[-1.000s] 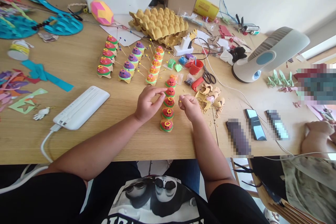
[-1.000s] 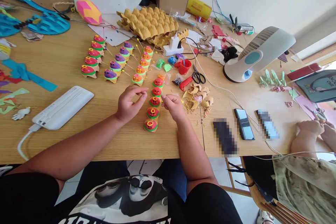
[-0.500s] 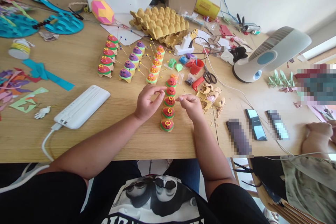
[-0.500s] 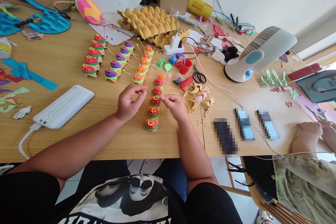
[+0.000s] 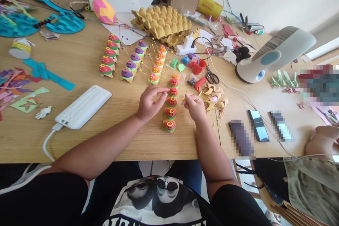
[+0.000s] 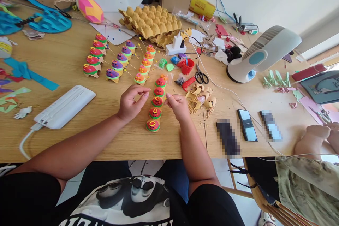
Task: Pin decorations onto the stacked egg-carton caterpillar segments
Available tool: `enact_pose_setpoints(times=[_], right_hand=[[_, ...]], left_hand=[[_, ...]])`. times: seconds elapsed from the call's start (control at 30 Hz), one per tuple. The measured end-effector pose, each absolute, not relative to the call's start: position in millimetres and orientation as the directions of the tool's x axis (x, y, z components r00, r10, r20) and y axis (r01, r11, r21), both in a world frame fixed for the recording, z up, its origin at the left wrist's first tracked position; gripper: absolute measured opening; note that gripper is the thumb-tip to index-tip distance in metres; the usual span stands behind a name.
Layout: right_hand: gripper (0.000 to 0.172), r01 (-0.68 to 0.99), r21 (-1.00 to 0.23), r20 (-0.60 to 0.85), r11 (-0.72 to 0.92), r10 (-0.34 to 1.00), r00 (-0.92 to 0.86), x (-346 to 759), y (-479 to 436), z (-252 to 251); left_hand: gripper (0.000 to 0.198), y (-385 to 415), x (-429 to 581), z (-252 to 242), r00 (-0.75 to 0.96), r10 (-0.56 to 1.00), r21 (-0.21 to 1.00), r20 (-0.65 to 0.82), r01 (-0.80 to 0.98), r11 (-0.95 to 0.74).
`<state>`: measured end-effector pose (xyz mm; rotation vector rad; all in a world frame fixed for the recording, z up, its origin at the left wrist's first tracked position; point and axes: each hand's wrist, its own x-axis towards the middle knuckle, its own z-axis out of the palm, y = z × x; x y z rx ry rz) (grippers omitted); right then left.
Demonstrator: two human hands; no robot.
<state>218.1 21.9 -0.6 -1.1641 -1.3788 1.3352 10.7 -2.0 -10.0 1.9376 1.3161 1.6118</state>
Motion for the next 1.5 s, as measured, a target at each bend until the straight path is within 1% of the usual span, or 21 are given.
enact_pose_setpoints(times=[0.1,0.23,0.3,0.4,0.47,0.53,0.57,0.67,0.73,0.87,1.0,1.13,1.2,1.27,1.4,1.5], right_hand=[[0.048,0.014,-0.999,-0.04,-0.038,0.977,-0.211,215.6,21.1,1.4],[0.044,-0.004,-0.999,-0.052,-0.053,0.977,-0.208,215.1,20.7,0.5],[0.046,0.024,-0.999,-0.048,-0.044,0.977,-0.206,216.1,20.7,-0.8],[0.056,0.071,-0.997,-0.03,-0.015,0.978,-0.208,217.7,20.8,-1.6],[0.062,0.096,-0.995,-0.022,-0.002,0.977,-0.21,218.1,20.7,-1.2],[0.063,0.113,-0.994,-0.015,0.011,0.974,-0.225,217.6,20.8,-0.8],[0.061,0.112,-0.994,-0.008,0.019,0.972,-0.236,217.1,21.0,-0.8],[0.048,0.082,-0.995,0.029,0.05,0.97,-0.241,215.0,21.5,-2.1],[0.045,0.069,-0.996,0.038,0.055,0.974,-0.225,213.9,21.3,-2.8],[0.052,0.098,-0.995,-0.01,0.013,0.974,-0.228,213.8,19.0,-0.1],[0.062,0.166,-0.984,0.015,0.062,0.963,-0.268,214.3,16.6,4.9],[0.07,0.203,-0.976,0.018,0.079,0.958,-0.286,213.0,15.8,5.7],[0.07,0.206,-0.974,0.025,0.091,0.953,-0.301,211.7,15.5,5.5],[0.07,0.209,-0.971,0.046,0.118,0.946,-0.322,210.4,15.1,5.7],[0.069,0.221,-0.96,0.086,0.171,0.933,-0.349,209.9,14.3,5.7],[0.073,0.234,-0.956,0.082,0.177,0.927,-0.366,211.9,14.7,3.6]], left_hand=[[0.019,-2.3,11.2,-8.9,-0.034,0.783,0.711,0.621,0.444,-0.545],[0.017,-2.4,12.0,-7.4,-0.02,0.765,0.698,0.644,0.424,-0.577],[0.017,-2.5,12.0,-7.1,-0.013,0.771,0.699,0.636,0.433,-0.569],[0.017,-2.5,11.6,-7.3,-0.001,0.783,0.701,0.622,0.446,-0.556],[0.017,-2.5,11.4,-7.4,0.009,0.774,0.694,0.633,0.438,-0.572],[0.015,-2.5,11.5,-7.2,0.019,0.757,0.681,0.653,0.424,-0.597],[0.015,-2.5,11.6,-6.9,0.024,0.751,0.675,0.66,0.419,-0.607],[0.015,-2.4,12.2,-5.8,0.038,0.749,0.667,0.662,0.425,-0.611],[0.015,-2.4,12.5,-5.1,0.044,0.755,0.668,0.654,0.434,-0.604],[0.015,-2.6,12.6,-4.9,0.057,0.749,0.663,0.66,0.425,-0.616],[0.015,-3.1,12.3,-5.0,0.089,0.742,0.657,0.664,0.404,-0.636],[0.021,-2.5,11.7,-6.4,0.205,0.744,0.649,0.635,0.381,-0.659],[0.028,-1.7,11.9,-8.4,0.26,0.73,0.627,0.632,0.382,-0.679],[0.03,-0.9,12.8,-10.7,0.281,0.706,0.598,0.651,0.383,-0.704],[0.015,-0.7,14.7,-12.0,0.253,0.66,0.555,0.707,0.38,-0.74],[0.01,-1.5,14.3,-10.0,0.213,0.654,0.547,0.726,0.398,-0.737]])
